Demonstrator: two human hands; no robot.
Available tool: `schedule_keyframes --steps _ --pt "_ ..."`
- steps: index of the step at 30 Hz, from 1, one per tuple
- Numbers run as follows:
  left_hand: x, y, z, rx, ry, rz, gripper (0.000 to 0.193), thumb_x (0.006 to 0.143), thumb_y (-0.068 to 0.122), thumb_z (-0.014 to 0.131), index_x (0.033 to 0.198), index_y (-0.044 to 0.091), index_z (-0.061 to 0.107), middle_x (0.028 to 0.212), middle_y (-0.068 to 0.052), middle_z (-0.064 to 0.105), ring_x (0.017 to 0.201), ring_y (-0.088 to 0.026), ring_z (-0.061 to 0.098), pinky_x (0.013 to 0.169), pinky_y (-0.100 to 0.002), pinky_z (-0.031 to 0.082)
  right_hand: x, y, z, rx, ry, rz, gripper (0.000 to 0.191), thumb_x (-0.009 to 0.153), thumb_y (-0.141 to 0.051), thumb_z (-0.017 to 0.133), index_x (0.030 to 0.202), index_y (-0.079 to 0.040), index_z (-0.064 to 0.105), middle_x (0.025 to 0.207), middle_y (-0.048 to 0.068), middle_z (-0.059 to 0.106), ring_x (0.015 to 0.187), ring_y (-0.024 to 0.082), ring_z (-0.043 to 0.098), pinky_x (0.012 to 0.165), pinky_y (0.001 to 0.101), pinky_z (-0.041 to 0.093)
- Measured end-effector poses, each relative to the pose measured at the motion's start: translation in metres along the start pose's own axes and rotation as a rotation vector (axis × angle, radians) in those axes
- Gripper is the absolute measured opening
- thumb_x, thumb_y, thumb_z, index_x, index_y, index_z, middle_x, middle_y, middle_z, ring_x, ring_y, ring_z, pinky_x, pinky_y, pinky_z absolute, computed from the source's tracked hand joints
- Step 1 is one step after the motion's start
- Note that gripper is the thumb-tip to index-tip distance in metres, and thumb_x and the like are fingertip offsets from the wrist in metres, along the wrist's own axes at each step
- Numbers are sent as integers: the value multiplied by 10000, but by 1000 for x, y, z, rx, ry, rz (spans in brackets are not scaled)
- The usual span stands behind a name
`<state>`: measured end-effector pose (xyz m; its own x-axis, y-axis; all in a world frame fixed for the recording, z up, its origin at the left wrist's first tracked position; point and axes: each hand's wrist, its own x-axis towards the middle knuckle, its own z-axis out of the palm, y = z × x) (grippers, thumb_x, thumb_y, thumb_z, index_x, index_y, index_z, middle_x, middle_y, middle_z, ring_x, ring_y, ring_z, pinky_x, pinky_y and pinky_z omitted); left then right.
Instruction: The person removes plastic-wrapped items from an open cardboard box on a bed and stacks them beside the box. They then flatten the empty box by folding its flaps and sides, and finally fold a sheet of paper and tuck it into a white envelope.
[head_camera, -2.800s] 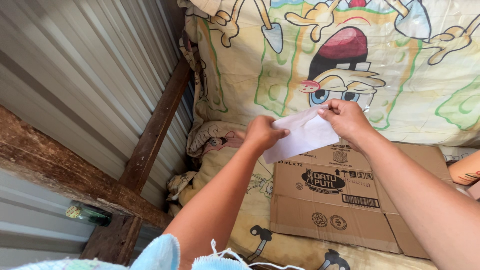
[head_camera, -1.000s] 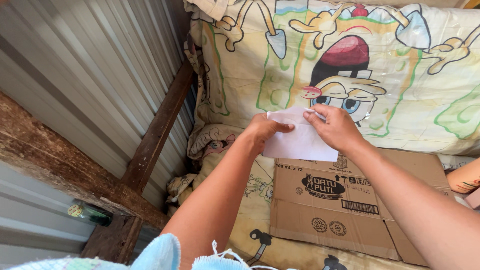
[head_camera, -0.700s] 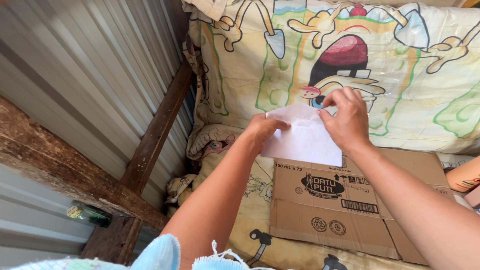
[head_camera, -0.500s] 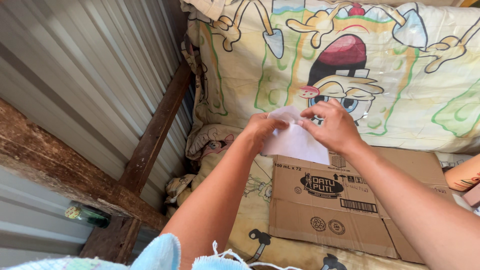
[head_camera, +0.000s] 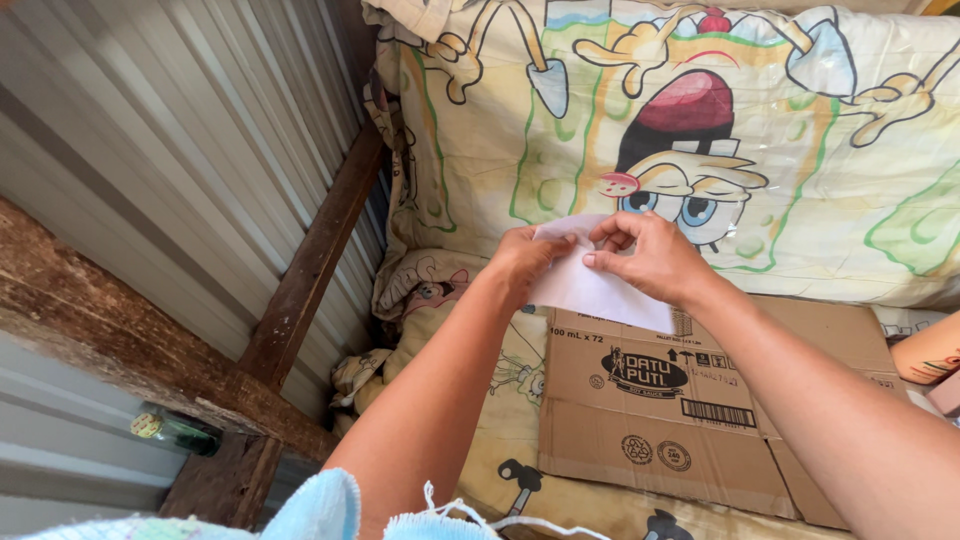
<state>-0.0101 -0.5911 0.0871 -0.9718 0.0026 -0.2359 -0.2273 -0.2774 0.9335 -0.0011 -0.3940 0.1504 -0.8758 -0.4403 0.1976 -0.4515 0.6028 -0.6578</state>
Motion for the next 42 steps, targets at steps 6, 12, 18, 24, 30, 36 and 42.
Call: schedule_keyframes --steps 6,12,18,24,30,36,42 --pt "-3 4 2 91 113 -75 304 955 287 691 1114 28 692 949 -130 746 746 -228 708 643 -410 581 4 7 1 132 -79 59 199 805 -170 831 938 -29 785 804 40 760 763 104 678 735 273 555" --pt "6 1 -4 -56 26 -23 274 958 275 677 1093 38 697 949 -118 754 751 -214 712 664 -399 587 1 10 4 218 -96 75 210 841 -96 770 1045 -54 794 848 21 768 781 87 680 715 257 548" --pt "7 -2 -7 -79 80 -28 245 971 252 662 1111 51 683 972 -94 740 783 -190 693 677 -377 578 3 7 3 215 -102 -8 214 833 -87 759 1041 -57 803 903 -1 762 807 69 698 735 251 554" --pt "8 1 -5 -189 22 -32 226 973 234 644 1113 61 683 964 -80 735 772 -189 697 682 -385 588 3 4 2 135 -79 29 192 825 -128 777 997 -43 783 789 7 707 750 94 647 707 275 538" --pt "6 2 -4 -85 46 11 244 981 266 652 1107 66 713 931 -65 740 753 -170 672 661 -362 564 8 9 1 71 -52 56 179 886 -108 675 1007 -74 802 843 18 781 759 104 694 719 278 552" --pt "2 2 -1 -80 60 0 266 971 286 653 1115 70 712 934 -70 738 746 -170 669 660 -373 567 16 17 -4 53 -130 82 210 825 -100 765 1030 -77 805 867 55 797 761 130 691 716 303 562" --pt "1 2 0 -57 3 27 264 981 286 645 1133 82 716 953 -63 747 761 -160 682 684 -354 575 18 21 -5 34 -172 73 191 814 -85 764 996 -56 816 860 64 809 773 125 727 730 301 572"
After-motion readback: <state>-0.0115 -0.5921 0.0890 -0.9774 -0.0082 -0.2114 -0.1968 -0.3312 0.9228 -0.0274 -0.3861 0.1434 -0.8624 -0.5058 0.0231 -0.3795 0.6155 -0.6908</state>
